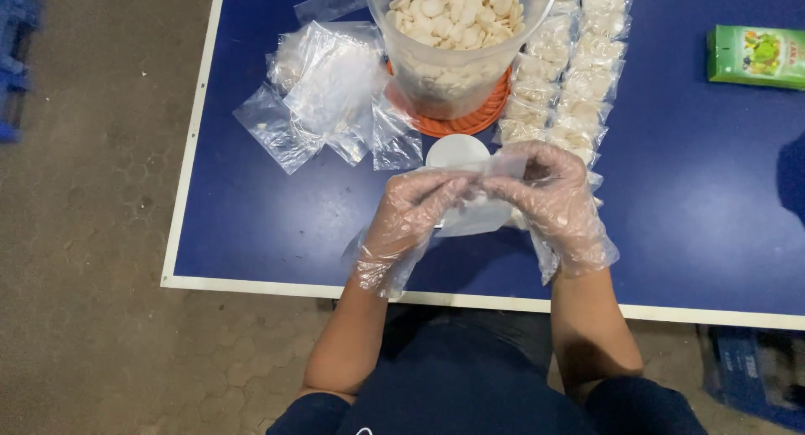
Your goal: Portioning snacks from a large container into small plastic bags and weighing them on a digital scale.
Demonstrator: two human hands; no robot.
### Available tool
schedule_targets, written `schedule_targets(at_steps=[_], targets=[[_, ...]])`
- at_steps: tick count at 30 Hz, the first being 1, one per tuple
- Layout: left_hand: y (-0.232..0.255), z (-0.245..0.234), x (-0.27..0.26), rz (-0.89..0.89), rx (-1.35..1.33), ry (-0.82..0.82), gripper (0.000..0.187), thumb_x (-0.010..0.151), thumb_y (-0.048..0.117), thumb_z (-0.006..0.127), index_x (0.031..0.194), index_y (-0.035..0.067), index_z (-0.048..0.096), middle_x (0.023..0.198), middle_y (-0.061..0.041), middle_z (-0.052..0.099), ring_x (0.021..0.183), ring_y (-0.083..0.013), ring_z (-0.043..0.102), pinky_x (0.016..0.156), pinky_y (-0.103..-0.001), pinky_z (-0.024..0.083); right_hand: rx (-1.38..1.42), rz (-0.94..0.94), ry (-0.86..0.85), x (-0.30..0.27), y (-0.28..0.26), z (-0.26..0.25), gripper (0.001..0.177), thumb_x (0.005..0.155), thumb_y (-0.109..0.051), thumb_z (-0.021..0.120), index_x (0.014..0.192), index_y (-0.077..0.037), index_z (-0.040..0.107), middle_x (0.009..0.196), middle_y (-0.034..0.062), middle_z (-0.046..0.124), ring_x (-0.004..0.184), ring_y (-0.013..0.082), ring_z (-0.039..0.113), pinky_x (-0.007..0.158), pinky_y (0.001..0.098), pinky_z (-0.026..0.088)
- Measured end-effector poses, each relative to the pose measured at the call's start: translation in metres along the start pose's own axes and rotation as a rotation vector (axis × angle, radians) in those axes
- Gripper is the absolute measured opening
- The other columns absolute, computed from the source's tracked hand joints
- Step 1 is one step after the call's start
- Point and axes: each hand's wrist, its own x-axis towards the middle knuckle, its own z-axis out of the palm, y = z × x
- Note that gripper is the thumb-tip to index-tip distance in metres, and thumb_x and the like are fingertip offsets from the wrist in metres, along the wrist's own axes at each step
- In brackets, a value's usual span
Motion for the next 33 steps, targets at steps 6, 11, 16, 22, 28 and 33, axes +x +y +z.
schedule_targets(at_steps=[6, 11, 16, 22, 28, 33], targets=[[0.006, 0.008, 0.002, -0.043, -0.01, 0.125, 0.016, 0.097, 0.017, 0.072, 0.1, 0.003, 0.079, 0.081, -0.014, 0.076, 0.077, -0.01, 0.067, 0.07, -0.027, 0.06, -0.051, 0.0, 0.102, 0.0, -0.019, 0.011, 0.022, 0.079, -0.004, 0.09, 0.098, -0.001, 0.078, 0.074, 0.0109, 0.071, 0.073, 0.0105, 0.066, 0.066, 0.0244, 0.058], [-0.006, 0.004, 0.007, -0.005, 0.065, 0.115, 0.02, 0.093, 0.017, 0.077, 0.102, 0.0, 0.078, 0.083, -0.018, 0.077, 0.076, -0.0179, 0.073, 0.071, -0.031, 0.063, -0.002, -0.031, 0.065, -0.004, -0.013, 0.007, 0.021, 0.09, 0.003, 0.079, 0.111, 0.003, 0.075, 0.085, 0.0162, 0.073, 0.082, 0.0128, 0.064, 0.072, 0.0294, 0.059], [-0.015, -0.002, 0.007, 0.036, 0.125, 0.116, 0.019, 0.085, 0.017, 0.085, 0.095, 0.001, 0.08, 0.079, -0.017, 0.078, 0.076, -0.0242, 0.077, 0.071, -0.034, 0.064, -0.026, -0.13, -0.015, -0.008, -0.024, 0.008, 0.044, 0.092, -0.007, 0.077, 0.134, -0.001, 0.066, 0.104, 0.0169, 0.076, 0.09, 0.0165, 0.069, 0.078, 0.0325, 0.062], [-0.031, -0.009, -0.001, -0.038, 0.26, 0.058, 0.021, 0.078, 0.021, 0.091, 0.089, 0.006, 0.08, 0.072, -0.012, 0.075, 0.07, -0.0181, 0.072, 0.068, -0.031, 0.06, -0.289, -0.341, -0.105, -0.006, 0.001, -0.006, 0.023, 0.08, -0.007, 0.086, 0.102, -0.008, 0.082, 0.092, 0.0128, 0.079, 0.082, 0.0293, 0.075, 0.074, 0.0399, 0.062], [-0.017, -0.01, -0.008, -0.215, 0.112, -0.207, 0.042, 0.09, 0.025, 0.076, 0.126, 0.005, 0.072, 0.095, -0.013, 0.073, 0.089, -0.015, 0.062, 0.085, -0.035, 0.058, -0.191, -0.082, -0.229, -0.028, 0.028, -0.006, 0.011, 0.088, -0.009, 0.077, 0.097, -0.005, 0.082, 0.085, 0.0166, 0.08, 0.077, 0.0312, 0.076, 0.077, 0.0442, 0.062], [-0.058, -0.019, -0.021, -0.3, 0.187, -0.236, 0.021, 0.095, 0.026, 0.074, 0.094, 0.005, 0.075, 0.092, -0.01, 0.069, 0.092, -0.019, 0.064, 0.089, -0.037, 0.054, -0.071, 0.125, -0.264, -0.046, 0.034, 0.0, 0.02, 0.088, -0.021, 0.079, 0.088, 0.0, 0.079, 0.081, 0.0172, 0.077, 0.077, 0.0217, 0.071, 0.072, 0.0385, 0.057]])
